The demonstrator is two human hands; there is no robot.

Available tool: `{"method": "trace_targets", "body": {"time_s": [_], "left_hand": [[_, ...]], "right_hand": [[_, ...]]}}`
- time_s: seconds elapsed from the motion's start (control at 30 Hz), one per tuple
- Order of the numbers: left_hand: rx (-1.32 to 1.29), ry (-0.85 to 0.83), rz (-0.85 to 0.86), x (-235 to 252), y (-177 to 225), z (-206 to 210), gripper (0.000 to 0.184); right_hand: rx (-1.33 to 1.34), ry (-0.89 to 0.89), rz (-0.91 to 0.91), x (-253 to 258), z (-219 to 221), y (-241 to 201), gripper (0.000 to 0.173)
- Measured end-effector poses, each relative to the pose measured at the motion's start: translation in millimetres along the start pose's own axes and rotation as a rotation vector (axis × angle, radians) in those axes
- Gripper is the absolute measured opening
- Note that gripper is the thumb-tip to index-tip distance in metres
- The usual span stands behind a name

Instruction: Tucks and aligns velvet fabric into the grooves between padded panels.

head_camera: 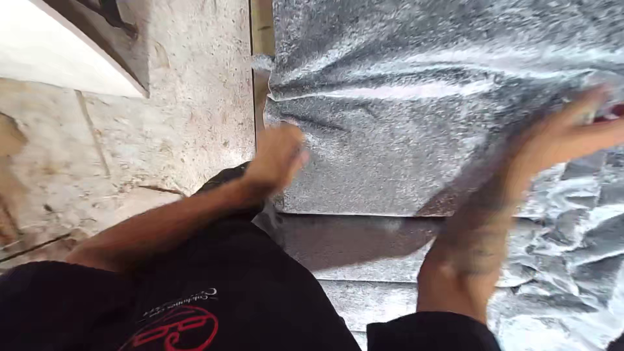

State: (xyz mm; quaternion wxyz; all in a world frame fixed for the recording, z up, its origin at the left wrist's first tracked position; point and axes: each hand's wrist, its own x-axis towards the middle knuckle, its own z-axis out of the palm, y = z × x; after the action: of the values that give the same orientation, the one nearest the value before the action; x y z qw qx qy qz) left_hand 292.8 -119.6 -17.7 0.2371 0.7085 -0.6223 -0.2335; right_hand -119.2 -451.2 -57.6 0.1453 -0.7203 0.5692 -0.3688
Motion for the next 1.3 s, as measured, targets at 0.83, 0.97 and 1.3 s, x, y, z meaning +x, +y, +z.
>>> {"method": "trace_targets", "body": {"time_s": [0.83,0.97,1.3], "left_hand": [[0.108,-0.056,-0.063,-1,8,16,0.044],[0.165,-0.112,0.197,1,29,42,0.051],[0.241,-0.291,0.140,57,30,33,0.046]], "right_hand": [[-0.105,-0.704,-0.409,-203,99,-275,0.035],[-0.184,-0.499,-0.256,-212,64,-233,0.037],[-0.390,-0.637,-0.314,-136,64,-191,0.042]]}}
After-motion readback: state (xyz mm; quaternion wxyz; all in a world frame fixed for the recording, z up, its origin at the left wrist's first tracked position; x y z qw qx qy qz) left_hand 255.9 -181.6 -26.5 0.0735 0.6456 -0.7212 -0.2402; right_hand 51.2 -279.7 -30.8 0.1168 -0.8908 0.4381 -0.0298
